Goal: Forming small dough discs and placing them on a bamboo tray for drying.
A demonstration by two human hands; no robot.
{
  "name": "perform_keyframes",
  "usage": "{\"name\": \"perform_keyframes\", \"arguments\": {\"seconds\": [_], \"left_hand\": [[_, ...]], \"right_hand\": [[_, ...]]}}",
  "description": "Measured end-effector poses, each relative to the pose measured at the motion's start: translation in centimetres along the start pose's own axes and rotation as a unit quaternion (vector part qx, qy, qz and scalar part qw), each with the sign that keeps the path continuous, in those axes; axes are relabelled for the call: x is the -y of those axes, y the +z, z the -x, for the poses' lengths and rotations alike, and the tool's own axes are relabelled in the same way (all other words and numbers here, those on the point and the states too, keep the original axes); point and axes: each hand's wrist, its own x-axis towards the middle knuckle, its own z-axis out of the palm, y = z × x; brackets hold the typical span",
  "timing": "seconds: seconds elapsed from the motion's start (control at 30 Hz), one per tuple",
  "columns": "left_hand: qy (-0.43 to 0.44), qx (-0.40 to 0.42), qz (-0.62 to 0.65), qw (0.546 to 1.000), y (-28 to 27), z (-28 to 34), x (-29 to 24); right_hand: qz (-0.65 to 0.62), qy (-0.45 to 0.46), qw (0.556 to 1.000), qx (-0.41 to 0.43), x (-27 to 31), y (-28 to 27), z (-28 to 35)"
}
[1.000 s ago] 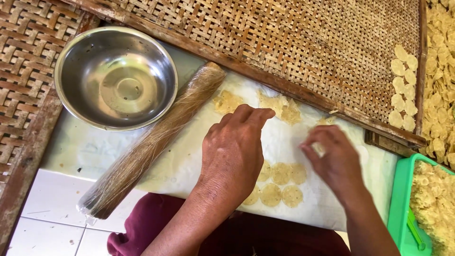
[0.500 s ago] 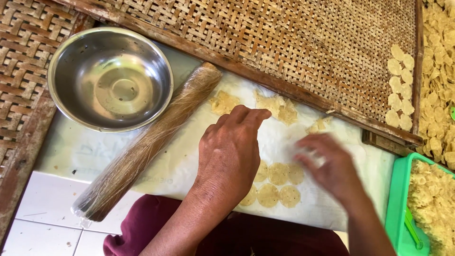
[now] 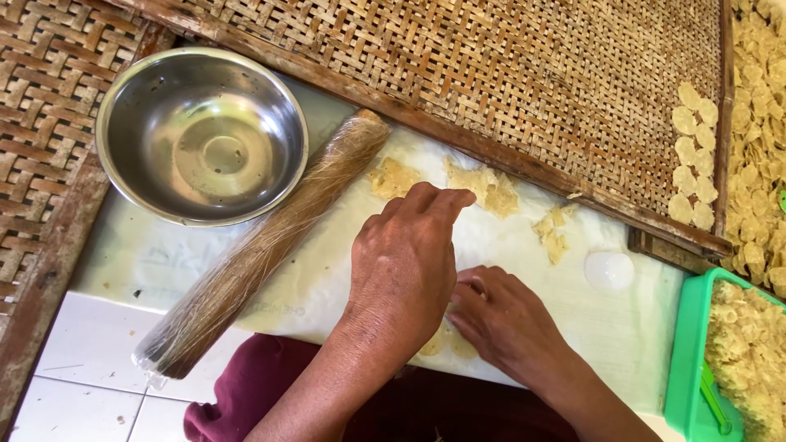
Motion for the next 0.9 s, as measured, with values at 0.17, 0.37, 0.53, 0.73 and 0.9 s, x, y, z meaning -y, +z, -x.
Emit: {"name": "perform_keyframes", "arguments": {"seconds": [0.17, 0.37, 0.53, 0.73, 0.9], "left_hand": [[-0.007, 0.016, -0.001, 1.000, -0.1, -0.1, -0.2], [-0.005, 0.017, -0.007, 1.000, 0.2, 0.0, 0.0], [-0.001, 0.007, -0.007, 1.000, 0.3, 0.1, -0.1], [0.007, -0.002, -0.009, 1.000, 0.2, 0.0, 0.0], [0.005, 0.006, -0.011, 1.000, 0.0, 0.1, 0.0]], "right_hand": [[0.048, -0.109, 0.991, -0.068, -0.9, 1.3, 0.3], [-0.041, -0.049, 0.995, -0.078, -1.3, 0.4, 0.6], [-0.003, -0.092, 0.994, -0.051, -0.5, 0.1, 0.5], [0.061, -0.118, 0.989, -0.063, -0.9, 0.5, 0.3], [-0.011, -0.064, 0.994, -0.091, -2.3, 1.1, 0.2]]}}
